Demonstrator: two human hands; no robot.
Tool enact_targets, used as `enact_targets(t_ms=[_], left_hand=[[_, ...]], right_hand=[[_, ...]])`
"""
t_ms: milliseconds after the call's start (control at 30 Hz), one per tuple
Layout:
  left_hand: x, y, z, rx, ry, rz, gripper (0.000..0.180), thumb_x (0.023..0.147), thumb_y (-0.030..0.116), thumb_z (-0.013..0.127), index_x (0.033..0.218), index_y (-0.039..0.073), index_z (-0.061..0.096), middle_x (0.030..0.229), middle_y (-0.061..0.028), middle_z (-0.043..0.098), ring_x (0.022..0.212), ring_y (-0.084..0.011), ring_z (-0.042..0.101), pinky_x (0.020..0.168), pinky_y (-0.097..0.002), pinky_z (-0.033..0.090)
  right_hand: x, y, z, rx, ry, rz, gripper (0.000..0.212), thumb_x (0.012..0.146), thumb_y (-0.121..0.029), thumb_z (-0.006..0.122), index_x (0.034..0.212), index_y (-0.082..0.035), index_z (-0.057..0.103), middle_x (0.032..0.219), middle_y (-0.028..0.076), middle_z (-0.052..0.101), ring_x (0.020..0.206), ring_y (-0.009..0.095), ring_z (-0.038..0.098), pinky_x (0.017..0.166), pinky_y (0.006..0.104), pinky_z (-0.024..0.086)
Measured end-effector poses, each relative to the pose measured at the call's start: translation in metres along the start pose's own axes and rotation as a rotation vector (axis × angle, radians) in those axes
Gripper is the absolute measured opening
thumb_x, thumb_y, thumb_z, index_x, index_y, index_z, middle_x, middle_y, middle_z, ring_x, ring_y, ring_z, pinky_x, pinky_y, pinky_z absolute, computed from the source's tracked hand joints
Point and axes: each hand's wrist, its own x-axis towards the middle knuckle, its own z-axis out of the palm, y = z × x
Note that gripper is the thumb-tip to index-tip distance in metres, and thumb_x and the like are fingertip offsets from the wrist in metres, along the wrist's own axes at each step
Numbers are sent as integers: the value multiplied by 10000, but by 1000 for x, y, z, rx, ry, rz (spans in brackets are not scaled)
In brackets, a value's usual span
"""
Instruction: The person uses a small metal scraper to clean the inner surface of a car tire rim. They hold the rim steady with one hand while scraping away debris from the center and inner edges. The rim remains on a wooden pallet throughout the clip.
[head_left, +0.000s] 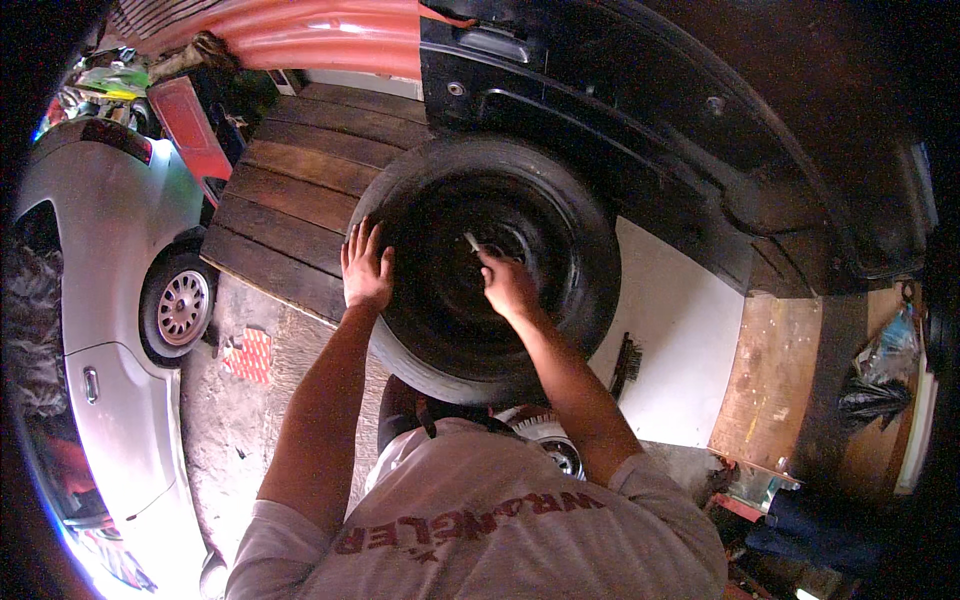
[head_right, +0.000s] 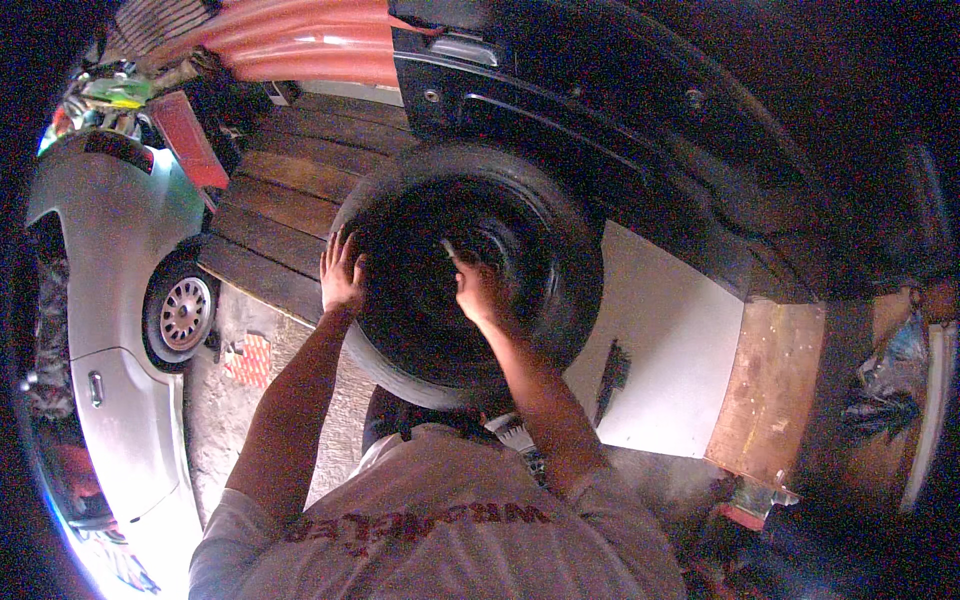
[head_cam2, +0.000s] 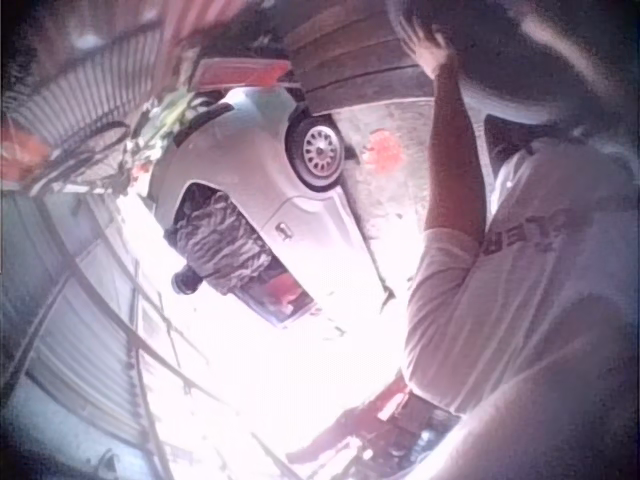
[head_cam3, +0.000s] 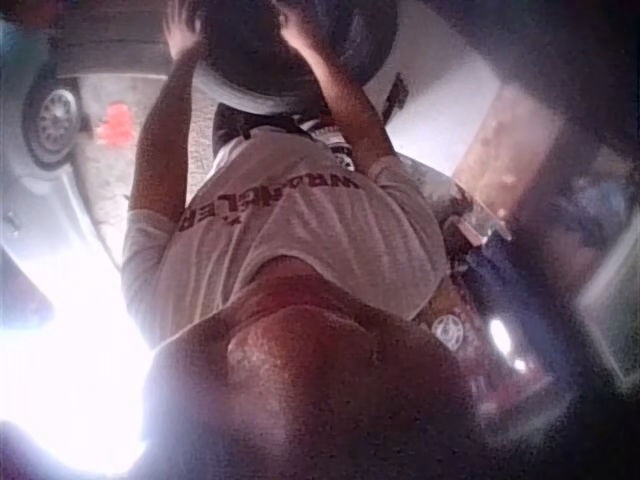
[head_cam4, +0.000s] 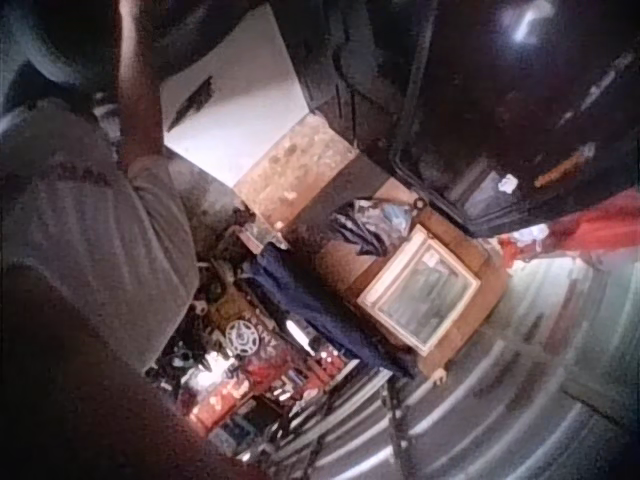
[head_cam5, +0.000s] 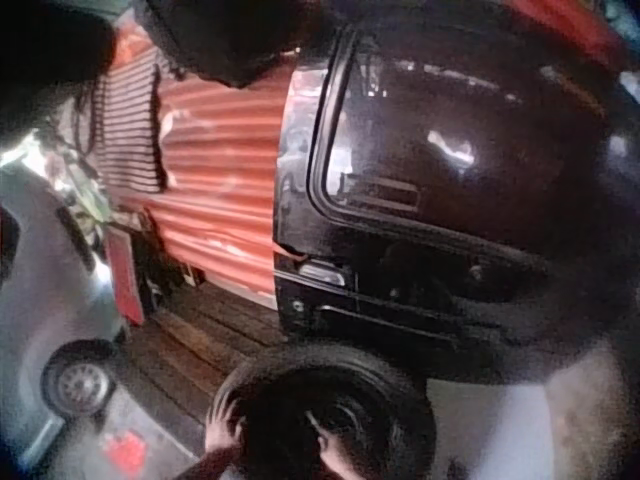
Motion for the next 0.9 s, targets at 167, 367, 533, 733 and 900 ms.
enact_targets(t_ms=[167,367,533,733,900], left_hand=[[0,-1,4,-15,12,23,520,961,390,380,1419,144,359,1526,-71,250,1411,-288,200,1144,-463,137],[-1,1,2,-17,-4,-6,532,962,403,372,1429,152,341,1534,-61,234,1419,-281,180,1145,-464,131],[-3,0,1,-14,3,18,542,955,412,381,1429,153,341,1532,-61,238,1420,-281,178,1144,-465,136],[-3,0,3,-9,1,8,539,952,416,385,1426,160,349,1530,-69,240,1419,-280,182,1144,-462,136],[-1,2,2,15,-21,-12,530,960,415,375,1426,165,349,1533,-67,234,1421,-274,175,1144,-464,133]], right_hand=[[1,-3,-7,55,-47,151,353,886,-157,533,1236,-154,579,947,215,645,851,399,621,741,471,495],[-18,34,-25,-46,124,269,380,932,-274,503,1287,-141,536,945,220,647,853,415,620,734,486,491],[-16,12,-9,-27,75,364,379,941,-273,463,1290,-144,532,896,228,647,809,422,622,711,504,490],[-1,3,-1,33,60,201,388,932,-264,468,1293,-133,528,854,225,648,800,416,623,674,498,493],[4,9,5,68,60,90,368,925,-221,486,1272,-112,539,835,234,640,776,417,621,671,496,490]])
